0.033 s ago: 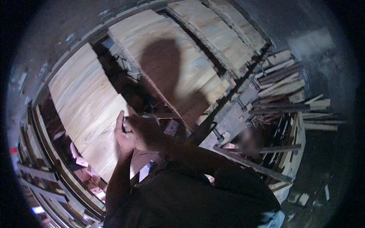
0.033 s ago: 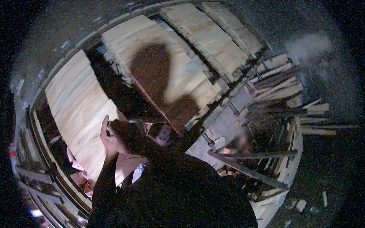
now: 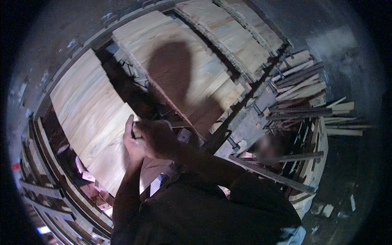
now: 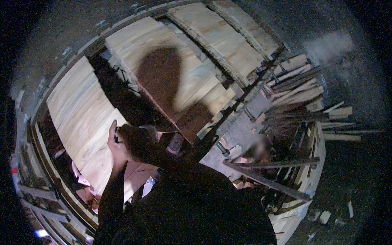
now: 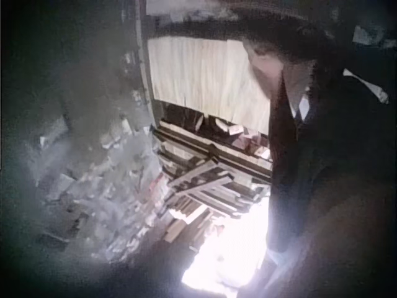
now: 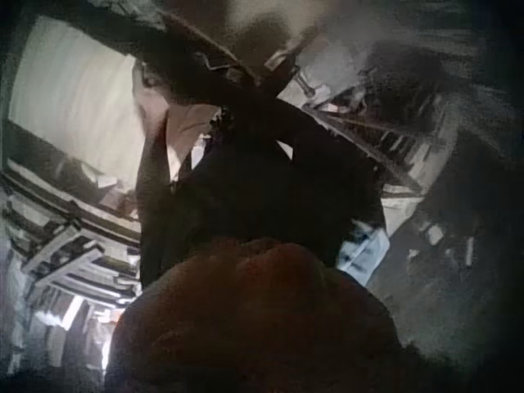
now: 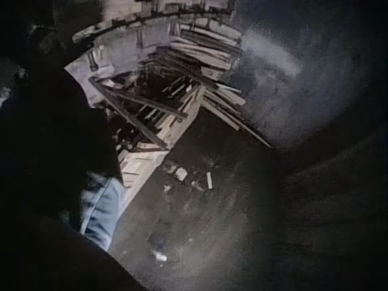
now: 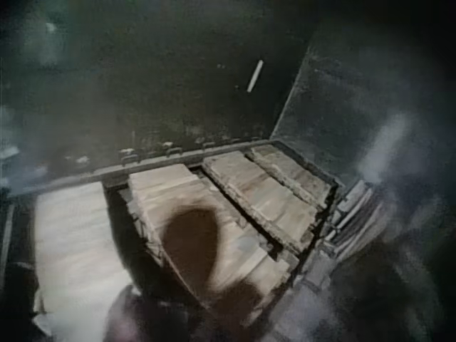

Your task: The person mixes a white adhesive in a bucket, pours it into a small container, and applies it to wooden planks using a brush. The person then places thin wooden strips onto the glued planks and presses them down.

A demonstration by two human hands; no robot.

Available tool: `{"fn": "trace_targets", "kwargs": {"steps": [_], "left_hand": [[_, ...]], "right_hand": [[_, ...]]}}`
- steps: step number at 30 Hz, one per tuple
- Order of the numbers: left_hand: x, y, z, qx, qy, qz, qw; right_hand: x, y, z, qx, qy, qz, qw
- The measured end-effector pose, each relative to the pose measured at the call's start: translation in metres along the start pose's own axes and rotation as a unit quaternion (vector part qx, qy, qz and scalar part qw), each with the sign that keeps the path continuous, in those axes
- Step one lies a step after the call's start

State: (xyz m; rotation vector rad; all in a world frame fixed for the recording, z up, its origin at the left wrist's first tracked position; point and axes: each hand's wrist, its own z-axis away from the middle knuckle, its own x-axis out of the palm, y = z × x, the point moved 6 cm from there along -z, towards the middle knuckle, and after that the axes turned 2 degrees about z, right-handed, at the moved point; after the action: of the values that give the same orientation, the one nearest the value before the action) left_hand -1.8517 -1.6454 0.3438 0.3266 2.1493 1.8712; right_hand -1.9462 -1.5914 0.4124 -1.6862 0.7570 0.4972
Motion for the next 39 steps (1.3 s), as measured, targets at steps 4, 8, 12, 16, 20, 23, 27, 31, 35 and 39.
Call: {"fn": "trace_targets", "kwargs": {"steps": [4, 8, 12, 16, 20, 23, 27, 31, 35, 39], "left_hand": [[0.071, -0.017, -0.056, -0.001, -0.039, 0.150, 0.988], [0.115, 0.008, -0.095, 0.106, -0.119, 0.120, 0.980], [0.097, 0.014, -0.097, -0.085, -0.162, 0.125, 0.975], [0.022, -0.086, -0.034, 0.035, -0.047, -0.232, 0.971], [-0.120, -0.101, -0.012, 0.096, 0.025, -0.272, 0.957], [-0.214, -0.106, -0.023, 0.011, 0.157, -0.283, 0.946], [-0.340, -0.172, -0.001, -0.027, 0.351, -0.210, 0.912], [-0.390, -0.191, -0.055, -0.113, 0.319, -0.283, 0.897], [-0.467, -0.256, -0.107, -0.042, 0.348, -0.241, 0.905], [-0.489, -0.301, -0.201, -0.128, 0.327, 0.133, 0.927]], "right_hand": [[-0.077, 0.020, -0.032, 0.031, 0.037, 0.095, 0.994], [-0.111, 0.067, -0.057, 0.010, 0.119, 0.128, 0.984], [-0.146, 0.159, -0.064, 0.041, 0.161, 0.093, 0.982], [-0.161, 0.285, -0.057, 0.128, 0.154, -0.004, 0.980], [-0.146, 0.275, -0.085, 0.049, 0.095, 0.328, 0.939], [-0.136, 0.274, -0.128, 0.206, 0.038, 0.420, 0.883], [-0.113, 0.190, -0.134, 0.294, 0.034, 0.456, 0.839], [-0.064, 0.171, -0.138, 0.045, 0.111, 0.237, 0.964], [0.054, 0.237, -0.192, 0.193, 0.025, -0.229, 0.954], [0.156, 0.267, -0.285, 0.087, -0.056, 0.033, 0.994]]}}
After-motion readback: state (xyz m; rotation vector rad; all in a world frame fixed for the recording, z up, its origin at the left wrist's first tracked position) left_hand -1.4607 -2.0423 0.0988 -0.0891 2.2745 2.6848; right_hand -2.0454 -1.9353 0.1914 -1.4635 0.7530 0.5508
